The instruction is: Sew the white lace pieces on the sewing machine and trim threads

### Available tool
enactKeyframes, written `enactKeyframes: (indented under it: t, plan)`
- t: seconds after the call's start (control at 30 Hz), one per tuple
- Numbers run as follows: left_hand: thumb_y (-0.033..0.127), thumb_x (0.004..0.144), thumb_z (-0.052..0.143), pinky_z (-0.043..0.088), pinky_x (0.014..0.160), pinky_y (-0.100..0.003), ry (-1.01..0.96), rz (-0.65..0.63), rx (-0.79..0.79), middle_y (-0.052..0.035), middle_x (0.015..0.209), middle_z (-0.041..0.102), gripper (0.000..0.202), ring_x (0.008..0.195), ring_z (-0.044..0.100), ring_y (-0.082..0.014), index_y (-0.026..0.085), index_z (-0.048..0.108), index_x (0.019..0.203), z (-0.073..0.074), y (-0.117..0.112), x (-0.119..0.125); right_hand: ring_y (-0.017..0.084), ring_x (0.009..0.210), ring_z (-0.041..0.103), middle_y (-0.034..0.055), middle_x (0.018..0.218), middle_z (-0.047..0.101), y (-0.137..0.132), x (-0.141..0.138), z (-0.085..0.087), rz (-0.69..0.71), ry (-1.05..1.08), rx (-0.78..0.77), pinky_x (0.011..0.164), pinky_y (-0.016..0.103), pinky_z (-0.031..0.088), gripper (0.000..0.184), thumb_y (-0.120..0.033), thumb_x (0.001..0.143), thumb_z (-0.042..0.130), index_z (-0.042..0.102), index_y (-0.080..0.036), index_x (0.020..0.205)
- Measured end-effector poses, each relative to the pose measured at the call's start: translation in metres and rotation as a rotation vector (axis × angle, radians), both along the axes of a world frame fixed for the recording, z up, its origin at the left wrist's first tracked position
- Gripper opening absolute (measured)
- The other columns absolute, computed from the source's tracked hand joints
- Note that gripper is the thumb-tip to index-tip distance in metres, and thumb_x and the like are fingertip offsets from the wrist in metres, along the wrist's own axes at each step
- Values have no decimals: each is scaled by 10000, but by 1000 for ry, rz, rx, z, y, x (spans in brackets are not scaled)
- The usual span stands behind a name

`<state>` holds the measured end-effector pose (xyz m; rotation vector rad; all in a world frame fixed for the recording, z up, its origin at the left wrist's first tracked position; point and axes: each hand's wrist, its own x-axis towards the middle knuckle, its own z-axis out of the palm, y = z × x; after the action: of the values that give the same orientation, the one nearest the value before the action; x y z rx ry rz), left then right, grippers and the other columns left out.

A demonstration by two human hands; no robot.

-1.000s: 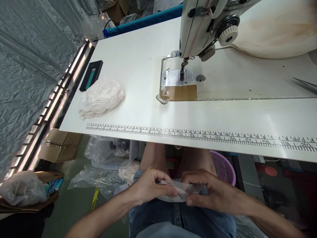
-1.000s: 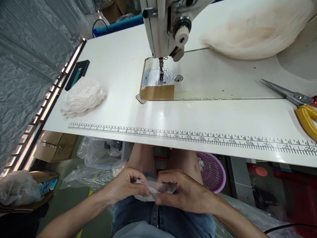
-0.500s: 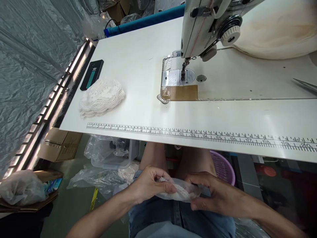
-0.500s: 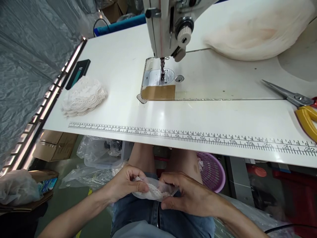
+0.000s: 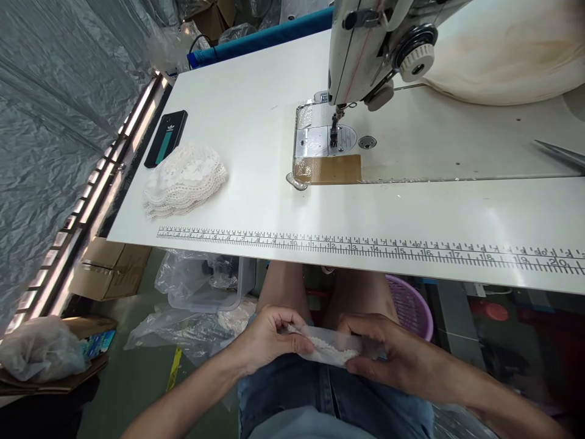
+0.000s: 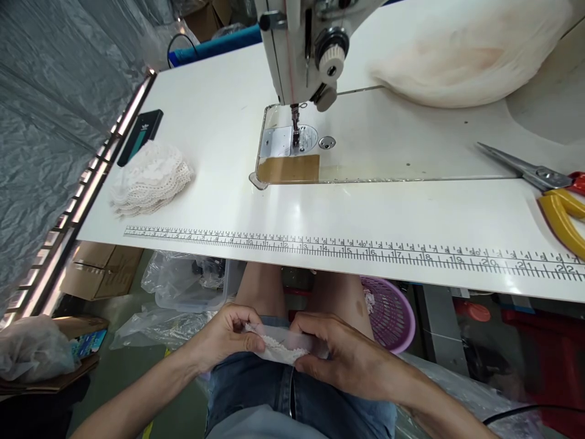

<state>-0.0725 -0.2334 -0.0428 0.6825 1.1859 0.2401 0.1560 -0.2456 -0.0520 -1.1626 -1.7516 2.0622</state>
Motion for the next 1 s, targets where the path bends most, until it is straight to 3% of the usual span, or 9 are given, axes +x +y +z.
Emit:
enactKeyframes:
  t: [0.47,0.77,1.0]
  plan:
    - [310,537,841,428,609,-209,-8,-2,4,-31,678,681,292,633,575,-112,124,739,738,1,-1,2,100,637,405,-40,734,457,-2,0,-3,-15,24,-73,551,194,304,44,-219,809,548,510,-200,819]
    - [408,524,836,392,611,-203,-38,6,-33,-8,658,643,372,623,534,-95,116,705,714,2,-2,8,118,651,441,-22,733,454,-1,-1,-8,-25,104,-19,556,208,334,296,-477,822,597,602,-188,761]
    - [467,537,811,373,591,-205,25,-41,-3,-13,646,625,415,618,516,-103,105,702,710,8,1,9,144,738,528,-1,750,518,2,0,-7,-27,159,11,655,236,388,369,-488,877,524,626,-173,711]
